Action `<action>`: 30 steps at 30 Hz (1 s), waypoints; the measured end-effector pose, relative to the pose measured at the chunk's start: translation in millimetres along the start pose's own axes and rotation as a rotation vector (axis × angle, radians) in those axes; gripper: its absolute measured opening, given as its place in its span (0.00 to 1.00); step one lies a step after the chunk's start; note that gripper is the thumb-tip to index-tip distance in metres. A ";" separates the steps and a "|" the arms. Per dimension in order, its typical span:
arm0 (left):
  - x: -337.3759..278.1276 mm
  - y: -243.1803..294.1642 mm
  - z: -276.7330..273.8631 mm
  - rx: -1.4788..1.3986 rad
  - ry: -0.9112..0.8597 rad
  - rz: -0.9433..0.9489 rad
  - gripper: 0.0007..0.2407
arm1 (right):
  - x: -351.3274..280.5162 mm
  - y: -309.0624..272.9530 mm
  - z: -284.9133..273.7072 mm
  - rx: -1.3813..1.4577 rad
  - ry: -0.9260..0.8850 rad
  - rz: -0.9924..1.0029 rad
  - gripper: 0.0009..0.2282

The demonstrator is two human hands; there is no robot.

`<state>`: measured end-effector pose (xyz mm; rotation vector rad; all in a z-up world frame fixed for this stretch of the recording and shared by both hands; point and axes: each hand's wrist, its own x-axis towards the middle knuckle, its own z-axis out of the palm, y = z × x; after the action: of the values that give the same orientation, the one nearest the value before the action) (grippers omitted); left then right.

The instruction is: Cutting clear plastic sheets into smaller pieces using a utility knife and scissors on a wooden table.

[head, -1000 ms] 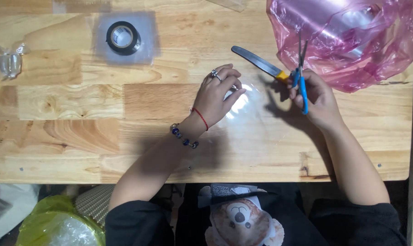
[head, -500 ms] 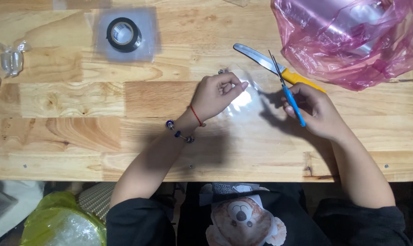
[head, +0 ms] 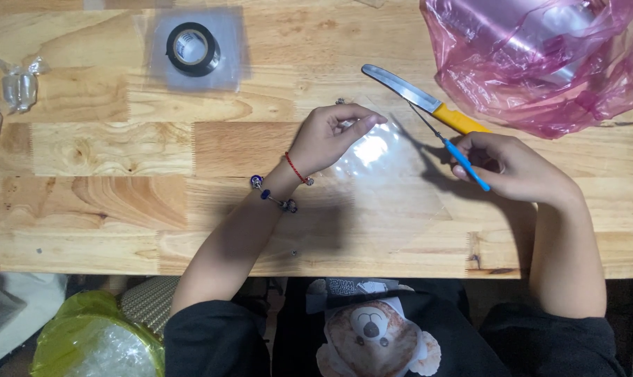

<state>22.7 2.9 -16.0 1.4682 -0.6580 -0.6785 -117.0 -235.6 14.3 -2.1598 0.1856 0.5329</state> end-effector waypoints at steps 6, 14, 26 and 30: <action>0.0 3.5 -1.1 -0.022 -0.037 -0.016 0.08 | -0.4 -8.4 -3.4 -0.027 -0.033 0.032 0.08; 0.3 3.2 -3.5 0.035 -0.107 0.001 0.09 | 3.9 -5.1 8.0 0.084 -0.047 -0.110 0.08; 0.0 1.8 -4.2 -0.008 -0.177 0.002 0.09 | 7.1 -5.7 10.4 0.121 -0.034 -0.185 0.08; 1.1 -3.9 -5.1 -0.015 -0.186 0.001 0.09 | 7.7 -4.3 11.0 0.170 -0.037 -0.219 0.09</action>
<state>27.3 5.5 -20.0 1.4019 -0.7948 -0.8243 -112.1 -223.9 8.4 -1.9736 -0.0257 0.4154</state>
